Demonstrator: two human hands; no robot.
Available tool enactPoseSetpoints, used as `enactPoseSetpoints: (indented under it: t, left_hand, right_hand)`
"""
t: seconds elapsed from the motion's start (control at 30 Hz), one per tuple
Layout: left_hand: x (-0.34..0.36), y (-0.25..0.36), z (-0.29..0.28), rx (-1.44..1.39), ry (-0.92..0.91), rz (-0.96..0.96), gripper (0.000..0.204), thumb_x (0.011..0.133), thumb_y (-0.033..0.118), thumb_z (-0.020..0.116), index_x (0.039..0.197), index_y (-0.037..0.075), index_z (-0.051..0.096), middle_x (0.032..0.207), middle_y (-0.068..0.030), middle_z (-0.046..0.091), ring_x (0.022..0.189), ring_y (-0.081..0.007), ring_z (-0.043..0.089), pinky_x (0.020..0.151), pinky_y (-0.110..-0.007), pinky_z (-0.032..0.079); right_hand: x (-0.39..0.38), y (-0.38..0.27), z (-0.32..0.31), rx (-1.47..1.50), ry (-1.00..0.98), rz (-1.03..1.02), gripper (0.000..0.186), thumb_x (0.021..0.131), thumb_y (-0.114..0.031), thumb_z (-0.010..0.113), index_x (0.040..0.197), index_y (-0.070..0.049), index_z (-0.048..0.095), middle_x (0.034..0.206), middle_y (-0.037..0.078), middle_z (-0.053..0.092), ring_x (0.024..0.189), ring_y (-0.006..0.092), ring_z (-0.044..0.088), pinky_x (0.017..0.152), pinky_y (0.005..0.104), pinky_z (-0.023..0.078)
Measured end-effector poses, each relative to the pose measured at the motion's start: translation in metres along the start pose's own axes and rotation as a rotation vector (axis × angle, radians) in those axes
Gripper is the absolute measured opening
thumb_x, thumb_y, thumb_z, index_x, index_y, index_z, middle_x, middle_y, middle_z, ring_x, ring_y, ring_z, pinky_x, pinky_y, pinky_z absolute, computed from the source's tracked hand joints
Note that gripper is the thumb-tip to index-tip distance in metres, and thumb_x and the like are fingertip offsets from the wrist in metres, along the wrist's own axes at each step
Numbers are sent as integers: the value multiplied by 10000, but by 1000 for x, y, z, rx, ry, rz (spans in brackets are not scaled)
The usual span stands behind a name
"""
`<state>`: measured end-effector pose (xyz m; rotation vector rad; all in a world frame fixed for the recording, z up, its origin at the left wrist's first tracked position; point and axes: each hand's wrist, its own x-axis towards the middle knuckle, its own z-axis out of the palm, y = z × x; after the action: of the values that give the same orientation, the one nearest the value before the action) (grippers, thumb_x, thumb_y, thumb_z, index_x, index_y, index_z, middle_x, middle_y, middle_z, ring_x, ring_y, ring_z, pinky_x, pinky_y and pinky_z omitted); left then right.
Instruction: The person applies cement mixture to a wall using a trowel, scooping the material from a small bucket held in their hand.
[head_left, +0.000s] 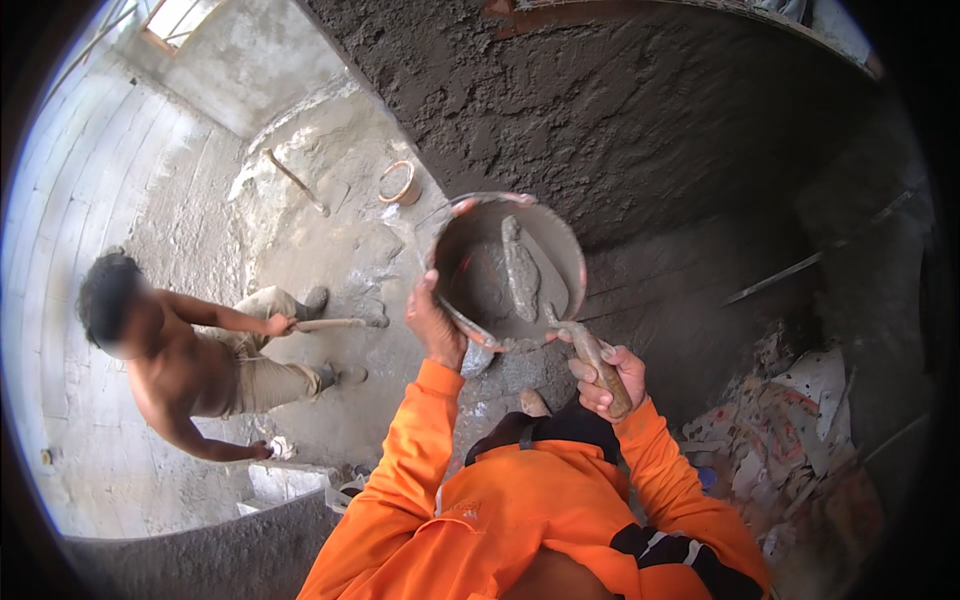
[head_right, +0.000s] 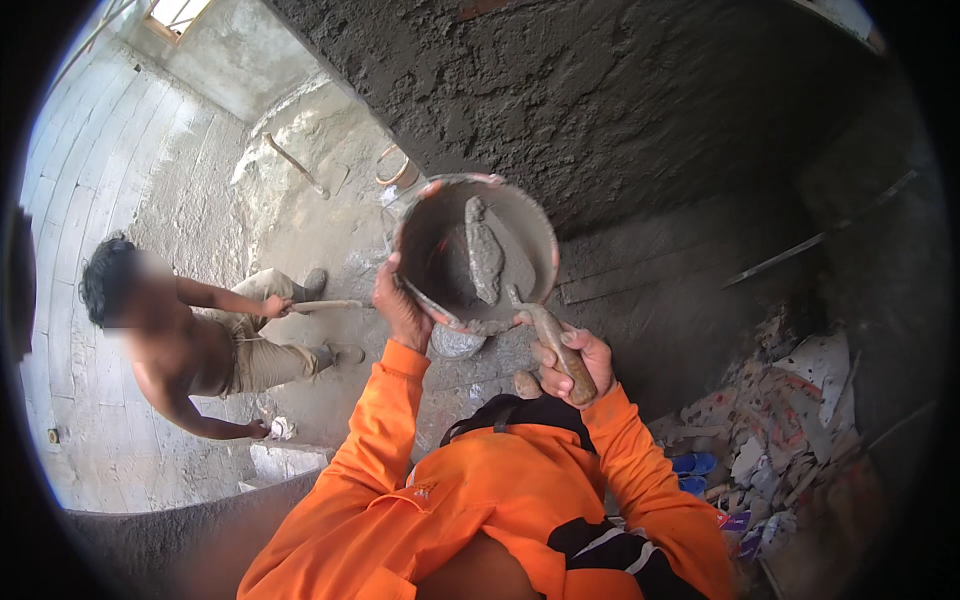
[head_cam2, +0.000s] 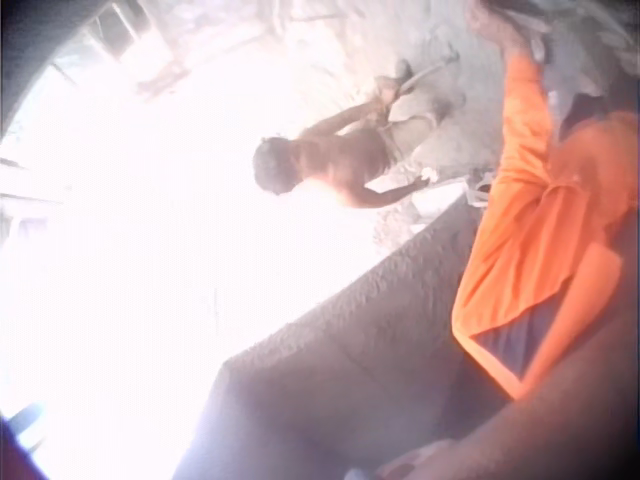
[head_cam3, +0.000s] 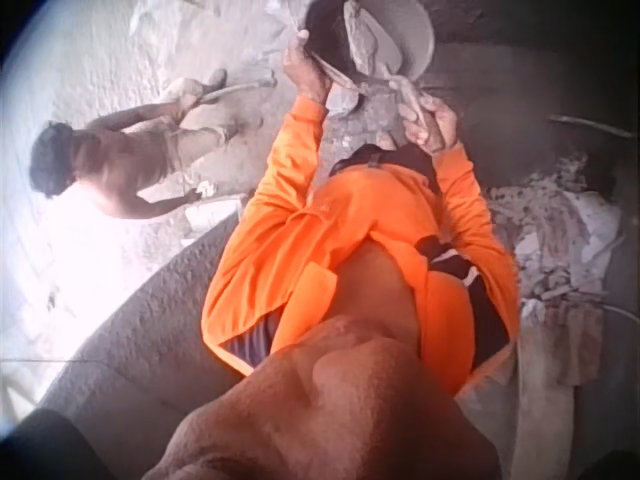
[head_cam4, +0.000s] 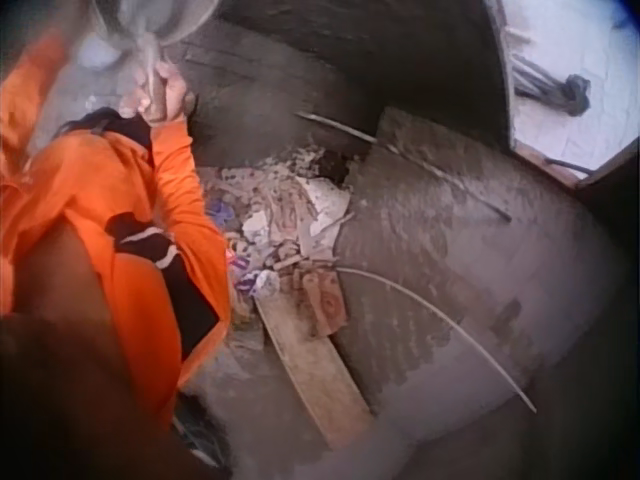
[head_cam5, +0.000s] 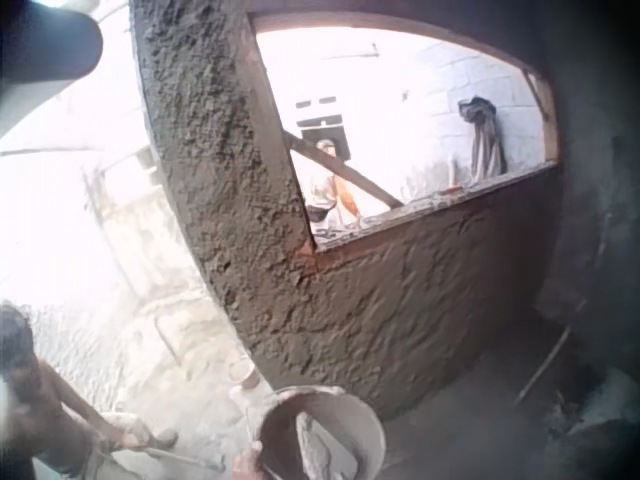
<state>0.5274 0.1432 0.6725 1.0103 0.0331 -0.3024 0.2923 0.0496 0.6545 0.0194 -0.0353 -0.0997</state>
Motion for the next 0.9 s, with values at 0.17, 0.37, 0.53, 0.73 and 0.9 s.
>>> enactPoseSetpoints:
  t: [0.17, 0.37, 0.53, 0.73, 0.9]
  left_hand:
    - [10, 17, -83, 70, 132, -50, 138, 741, 84, 571, 844, -7, 587, 852, -62, 570, 809, -181, 542, 769, -305, 446]
    - [-13, 52, -143, 263, 238, 95, 229, 787, 66, 529, 989, -19, 594, 926, -78, 598, 845, -198, 576, 773, -318, 480]
    - [-11, 44, -140, 325, 222, 120, 224, 787, 61, 530, 988, -17, 593, 923, -79, 605, 848, -192, 585, 775, -314, 482]
    - [-21, 62, -157, 325, 190, 181, 233, 745, 40, 566, 965, -32, 595, 912, -75, 614, 834, -166, 577, 796, -297, 451]
    - [-14, 58, -92, 265, -5, 182, 173, 690, 7, 576, 858, -37, 567, 1045, -129, 609, 828, -161, 560, 784, -266, 441]
  right_hand:
    - [-26, -14, 16, -335, 227, -688, 609, 781, -185, 508, 1328, -18, 298, 823, 102, 519, 514, 192, 564, 465, 286, 486]
    - [25, -76, -26, -646, 1031, -1575, 547, 783, -86, 527, 1295, -25, 345, 932, 122, 544, 575, 142, 526, 484, 265, 444]
    - [115, -203, -104, -947, 1183, -1438, 591, 798, -75, 539, 1335, 10, 308, 839, 116, 546, 523, 137, 496, 456, 284, 425]
    - [76, 24, -35, -1254, 572, -541, 630, 782, -137, 568, 1333, 47, 326, 811, 84, 548, 520, 106, 493, 510, 241, 443]
    - [51, 32, 33, -1725, 369, 209, 566, 752, -107, 551, 1291, 2, 419, 741, 63, 576, 522, 113, 524, 489, 267, 446]
